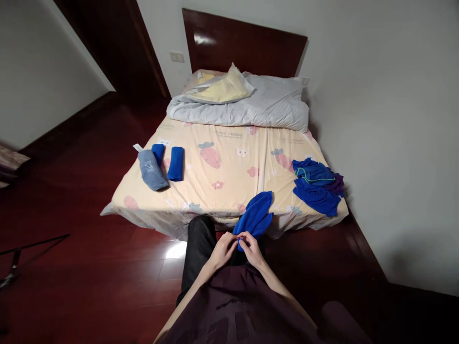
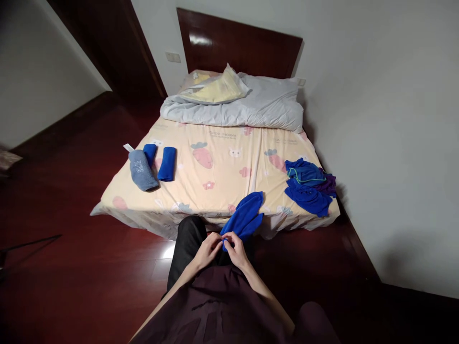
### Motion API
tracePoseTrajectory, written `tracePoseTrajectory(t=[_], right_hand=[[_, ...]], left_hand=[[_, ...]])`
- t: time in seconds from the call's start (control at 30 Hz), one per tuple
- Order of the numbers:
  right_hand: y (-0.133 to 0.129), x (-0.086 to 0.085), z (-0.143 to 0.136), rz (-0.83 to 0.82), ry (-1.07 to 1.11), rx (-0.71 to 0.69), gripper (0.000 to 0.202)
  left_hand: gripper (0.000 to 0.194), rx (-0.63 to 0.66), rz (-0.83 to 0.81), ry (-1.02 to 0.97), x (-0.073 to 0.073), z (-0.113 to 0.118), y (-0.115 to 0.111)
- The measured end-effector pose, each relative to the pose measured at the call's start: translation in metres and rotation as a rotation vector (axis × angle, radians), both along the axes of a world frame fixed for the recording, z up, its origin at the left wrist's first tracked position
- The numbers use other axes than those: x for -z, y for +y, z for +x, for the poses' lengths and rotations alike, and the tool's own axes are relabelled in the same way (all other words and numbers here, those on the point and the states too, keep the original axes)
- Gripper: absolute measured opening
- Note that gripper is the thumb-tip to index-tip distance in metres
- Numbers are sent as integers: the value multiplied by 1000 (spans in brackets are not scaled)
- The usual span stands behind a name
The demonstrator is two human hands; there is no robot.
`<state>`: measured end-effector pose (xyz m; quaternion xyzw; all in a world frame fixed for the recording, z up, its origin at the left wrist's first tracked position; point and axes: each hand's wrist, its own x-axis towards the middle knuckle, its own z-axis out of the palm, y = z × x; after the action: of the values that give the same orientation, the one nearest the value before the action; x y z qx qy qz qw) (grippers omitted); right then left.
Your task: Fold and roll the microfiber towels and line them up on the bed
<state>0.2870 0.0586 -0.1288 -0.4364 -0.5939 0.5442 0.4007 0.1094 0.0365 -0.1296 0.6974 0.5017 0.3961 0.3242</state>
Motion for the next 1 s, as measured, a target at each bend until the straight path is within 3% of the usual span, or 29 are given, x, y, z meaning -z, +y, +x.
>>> tracePoseTrajectory(t=[0.3,0.43,0.53,0.63,0.8,1.0], right_hand=[[2,-21,-15,87,-41,-57,38],[4,-35,-20,190,-94,-31,14],[2,-42,-22,347,-206,24,8],[-2,-45,-25,451,-272,118,13],[-7,-50,-29,510,-275,247,11],[1,-60,-26,541,-288,279,23]], left_hand=[[23,-38,100,-92,-13,-8,-8],[24,-149,106,-109,-13,-14,-8],[24,-239,106,-103,-18,-15,-9],[25,-241,142,-69,-29,-12,-10],[25,-180,248,10,-48,-9,-11],[18,-354,247,-12,-55,-13,-13]])
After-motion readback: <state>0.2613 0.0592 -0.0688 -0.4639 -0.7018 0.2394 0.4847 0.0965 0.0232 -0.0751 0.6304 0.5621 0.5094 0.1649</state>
